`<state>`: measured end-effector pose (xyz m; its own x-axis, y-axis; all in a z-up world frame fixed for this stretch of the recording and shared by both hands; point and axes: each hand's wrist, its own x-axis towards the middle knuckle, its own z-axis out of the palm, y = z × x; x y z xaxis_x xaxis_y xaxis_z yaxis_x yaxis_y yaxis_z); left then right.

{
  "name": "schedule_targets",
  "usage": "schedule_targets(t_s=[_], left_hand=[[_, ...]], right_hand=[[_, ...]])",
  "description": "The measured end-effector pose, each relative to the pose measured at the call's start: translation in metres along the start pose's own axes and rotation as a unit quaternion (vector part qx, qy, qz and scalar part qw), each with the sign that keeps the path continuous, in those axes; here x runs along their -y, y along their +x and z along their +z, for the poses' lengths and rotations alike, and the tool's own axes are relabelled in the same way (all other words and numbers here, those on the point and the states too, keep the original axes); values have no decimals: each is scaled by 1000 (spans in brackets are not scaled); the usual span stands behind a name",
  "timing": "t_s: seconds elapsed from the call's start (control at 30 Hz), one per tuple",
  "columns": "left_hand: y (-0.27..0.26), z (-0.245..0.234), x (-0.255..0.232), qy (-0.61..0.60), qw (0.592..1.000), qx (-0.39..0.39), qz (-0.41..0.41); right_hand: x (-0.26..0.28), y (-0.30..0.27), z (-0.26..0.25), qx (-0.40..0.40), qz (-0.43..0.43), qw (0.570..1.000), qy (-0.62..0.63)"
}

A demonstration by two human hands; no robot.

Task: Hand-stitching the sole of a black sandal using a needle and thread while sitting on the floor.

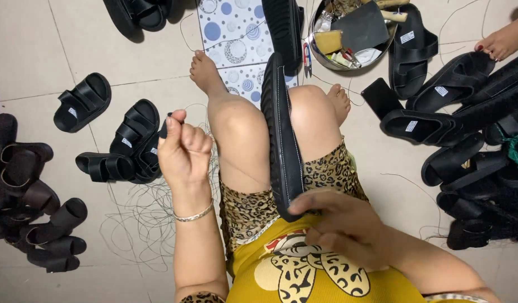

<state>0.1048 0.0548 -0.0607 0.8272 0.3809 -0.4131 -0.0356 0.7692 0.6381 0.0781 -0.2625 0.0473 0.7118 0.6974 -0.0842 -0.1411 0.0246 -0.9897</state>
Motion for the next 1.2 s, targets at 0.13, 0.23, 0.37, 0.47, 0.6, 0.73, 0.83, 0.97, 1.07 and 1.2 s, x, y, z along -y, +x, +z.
schedule_targets(t_s=[0.13, 0.23, 0.37, 0.47, 0.6, 0.73, 0.83, 0.97, 1.07, 1.2], left_hand=[[20, -28, 11, -16, 998, -33, -43], [27, -65, 21, 9, 994, -80, -71], [23, -92, -12, 82, 985, 35, -149], [2, -92, -37, 830, 548, -102, 3], [-58, -15, -31, 648, 743, 18, 166], [-98, 45, 0, 568, 740, 350, 81], [-104, 40, 10, 633, 667, 387, 67], [-103, 38, 15, 621, 672, 400, 59], [-102, 36, 17, 639, 658, 395, 56], [-102, 35, 21, 633, 661, 396, 68]], right_hand=[[-46, 32, 9, -155, -59, 942, 291], [-72, 20, -8, -152, 103, 951, 249], [-107, -4, -64, -113, -2, 981, 160], [-54, -8, -90, -300, 191, 930, -94], [-9, -17, -60, -116, 134, 933, -314], [0, -4, -37, 90, 168, 922, -338], [-8, 0, -35, 95, 112, 911, -384], [-19, 0, -38, 108, 78, 898, -420], [-19, 3, -40, 125, 101, 892, -422], [-12, 6, -42, 104, 158, 918, -349]])
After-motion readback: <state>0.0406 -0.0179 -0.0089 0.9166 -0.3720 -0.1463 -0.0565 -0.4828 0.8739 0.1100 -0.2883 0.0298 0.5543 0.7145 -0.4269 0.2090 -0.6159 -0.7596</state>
